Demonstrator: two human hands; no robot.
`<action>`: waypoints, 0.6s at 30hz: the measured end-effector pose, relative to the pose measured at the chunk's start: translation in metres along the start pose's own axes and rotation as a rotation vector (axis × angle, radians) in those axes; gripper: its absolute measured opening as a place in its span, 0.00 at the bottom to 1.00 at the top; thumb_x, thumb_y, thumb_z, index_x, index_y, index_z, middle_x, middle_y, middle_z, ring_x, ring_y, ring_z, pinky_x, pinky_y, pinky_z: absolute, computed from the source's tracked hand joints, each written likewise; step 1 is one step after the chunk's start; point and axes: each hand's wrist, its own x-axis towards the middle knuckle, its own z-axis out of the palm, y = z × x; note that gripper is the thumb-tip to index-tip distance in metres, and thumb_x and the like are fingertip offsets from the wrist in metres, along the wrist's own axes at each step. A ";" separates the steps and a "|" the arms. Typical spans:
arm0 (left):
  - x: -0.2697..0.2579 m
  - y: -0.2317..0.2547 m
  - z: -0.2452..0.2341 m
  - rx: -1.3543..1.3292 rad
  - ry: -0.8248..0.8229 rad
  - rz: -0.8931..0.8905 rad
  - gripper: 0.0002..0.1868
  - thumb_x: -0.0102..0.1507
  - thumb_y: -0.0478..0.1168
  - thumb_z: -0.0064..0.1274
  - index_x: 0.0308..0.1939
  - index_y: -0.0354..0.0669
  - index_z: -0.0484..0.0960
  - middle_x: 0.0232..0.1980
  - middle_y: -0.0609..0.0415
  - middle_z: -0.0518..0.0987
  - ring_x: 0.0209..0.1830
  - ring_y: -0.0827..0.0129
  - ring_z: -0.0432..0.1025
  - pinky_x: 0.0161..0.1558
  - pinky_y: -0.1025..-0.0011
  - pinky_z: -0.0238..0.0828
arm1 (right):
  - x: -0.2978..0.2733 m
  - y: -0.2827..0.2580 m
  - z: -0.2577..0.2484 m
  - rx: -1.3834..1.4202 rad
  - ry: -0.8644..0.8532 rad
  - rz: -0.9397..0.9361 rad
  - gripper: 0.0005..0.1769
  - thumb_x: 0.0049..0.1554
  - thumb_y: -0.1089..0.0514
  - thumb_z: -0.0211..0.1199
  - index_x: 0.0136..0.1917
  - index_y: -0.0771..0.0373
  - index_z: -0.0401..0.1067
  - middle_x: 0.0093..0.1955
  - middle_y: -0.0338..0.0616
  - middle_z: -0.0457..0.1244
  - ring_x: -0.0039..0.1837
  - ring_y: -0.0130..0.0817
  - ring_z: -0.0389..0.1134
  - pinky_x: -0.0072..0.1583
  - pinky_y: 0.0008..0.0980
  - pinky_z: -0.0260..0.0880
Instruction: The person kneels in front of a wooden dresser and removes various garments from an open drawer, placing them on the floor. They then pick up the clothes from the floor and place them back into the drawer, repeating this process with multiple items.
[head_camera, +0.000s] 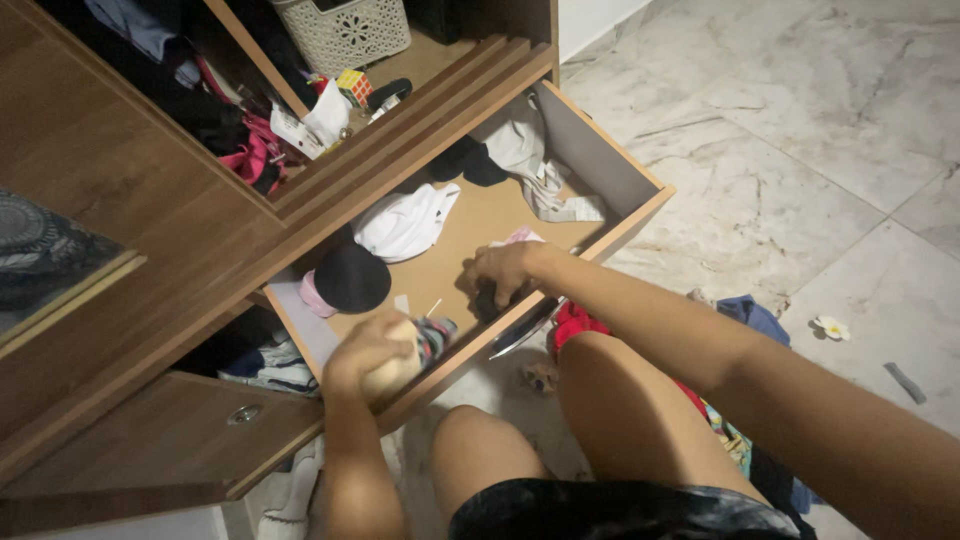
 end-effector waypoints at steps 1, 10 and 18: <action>0.000 0.000 -0.001 0.016 0.119 0.043 0.30 0.53 0.38 0.66 0.60 0.37 0.79 0.57 0.47 0.80 0.58 0.63 0.74 0.58 0.68 0.69 | -0.006 -0.006 -0.007 0.054 0.007 0.046 0.35 0.38 0.53 0.76 0.60 0.55 0.75 0.62 0.46 0.64 0.68 0.49 0.64 0.65 0.43 0.70; -0.027 0.055 -0.018 -0.884 0.486 0.140 0.25 0.58 0.30 0.56 0.60 0.37 0.75 0.48 0.50 0.83 0.42 0.69 0.79 0.45 0.73 0.78 | -0.093 -0.079 -0.074 0.762 0.619 -0.088 0.27 0.53 0.50 0.68 0.63 0.61 0.71 0.61 0.48 0.64 0.65 0.38 0.65 0.63 0.35 0.66; -0.034 0.134 -0.003 -0.678 0.601 0.239 0.26 0.59 0.30 0.59 0.61 0.37 0.75 0.49 0.51 0.81 0.42 0.71 0.76 0.43 0.74 0.75 | -0.129 -0.145 -0.081 1.346 0.509 -0.263 0.47 0.47 0.60 0.63 0.78 0.49 0.53 0.60 0.43 0.63 0.65 0.31 0.63 0.64 0.29 0.65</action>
